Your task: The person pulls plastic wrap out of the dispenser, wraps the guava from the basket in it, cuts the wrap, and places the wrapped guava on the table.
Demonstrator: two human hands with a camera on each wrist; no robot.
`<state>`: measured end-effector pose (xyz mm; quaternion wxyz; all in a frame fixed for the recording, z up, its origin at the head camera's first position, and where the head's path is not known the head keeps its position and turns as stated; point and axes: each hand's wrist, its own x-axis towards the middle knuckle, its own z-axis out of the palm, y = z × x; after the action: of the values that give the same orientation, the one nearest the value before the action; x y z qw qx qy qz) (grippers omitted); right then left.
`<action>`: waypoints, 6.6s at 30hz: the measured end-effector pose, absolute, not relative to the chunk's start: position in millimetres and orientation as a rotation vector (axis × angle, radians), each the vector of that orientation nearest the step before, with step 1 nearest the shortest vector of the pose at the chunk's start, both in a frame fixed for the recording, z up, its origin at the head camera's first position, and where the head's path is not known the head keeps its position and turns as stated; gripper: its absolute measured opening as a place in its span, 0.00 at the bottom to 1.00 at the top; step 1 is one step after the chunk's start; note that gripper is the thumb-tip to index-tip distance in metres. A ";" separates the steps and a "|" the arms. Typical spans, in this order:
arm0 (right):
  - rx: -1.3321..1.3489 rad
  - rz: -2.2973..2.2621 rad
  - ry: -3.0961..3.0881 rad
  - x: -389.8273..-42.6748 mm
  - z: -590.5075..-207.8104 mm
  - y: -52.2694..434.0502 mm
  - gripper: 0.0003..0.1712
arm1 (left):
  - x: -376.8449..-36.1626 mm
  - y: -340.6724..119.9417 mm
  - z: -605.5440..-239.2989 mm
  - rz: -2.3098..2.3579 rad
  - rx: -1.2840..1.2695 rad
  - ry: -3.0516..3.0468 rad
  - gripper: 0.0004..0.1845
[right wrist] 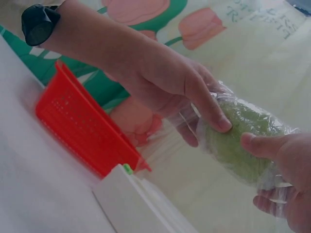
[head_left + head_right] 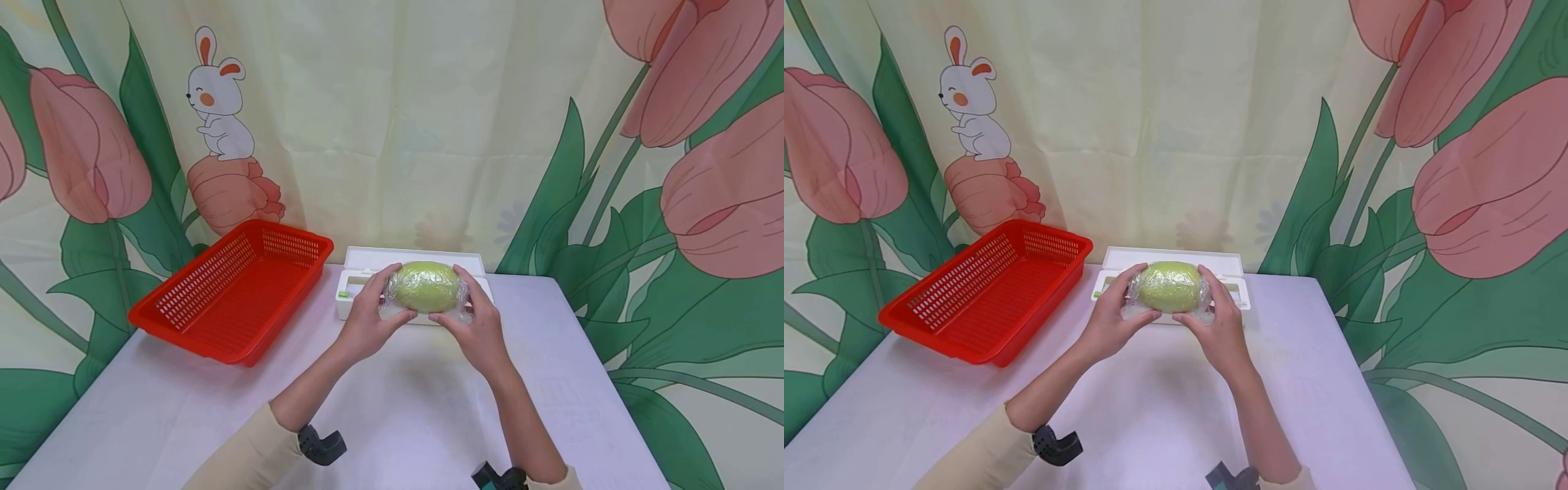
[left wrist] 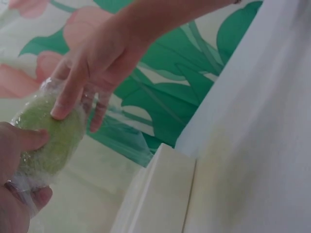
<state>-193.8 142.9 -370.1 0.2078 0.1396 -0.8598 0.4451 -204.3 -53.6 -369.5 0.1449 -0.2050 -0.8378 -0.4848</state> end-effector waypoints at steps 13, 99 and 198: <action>0.384 1.229 -2.389 -186.7 -366.8 143.0 0.51 | -196.5 -53.9 -365.9 -1.370 -0.609 -2.383 0.43; 0.447 1.154 -2.297 -133.3 -333.9 140.2 0.53 | -150.2 -59.6 -336.7 -1.377 -0.702 -2.259 0.44; 0.416 1.275 -2.435 -219.5 -429.5 148.4 0.48 | -240.7 -56.6 -420.0 -1.250 -0.567 -2.688 0.49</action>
<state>-219.5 148.4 -429.5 0.1799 0.1471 -0.8617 0.4510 -240.7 -56.6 -420.0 0.0615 -0.1876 -0.8889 -0.4134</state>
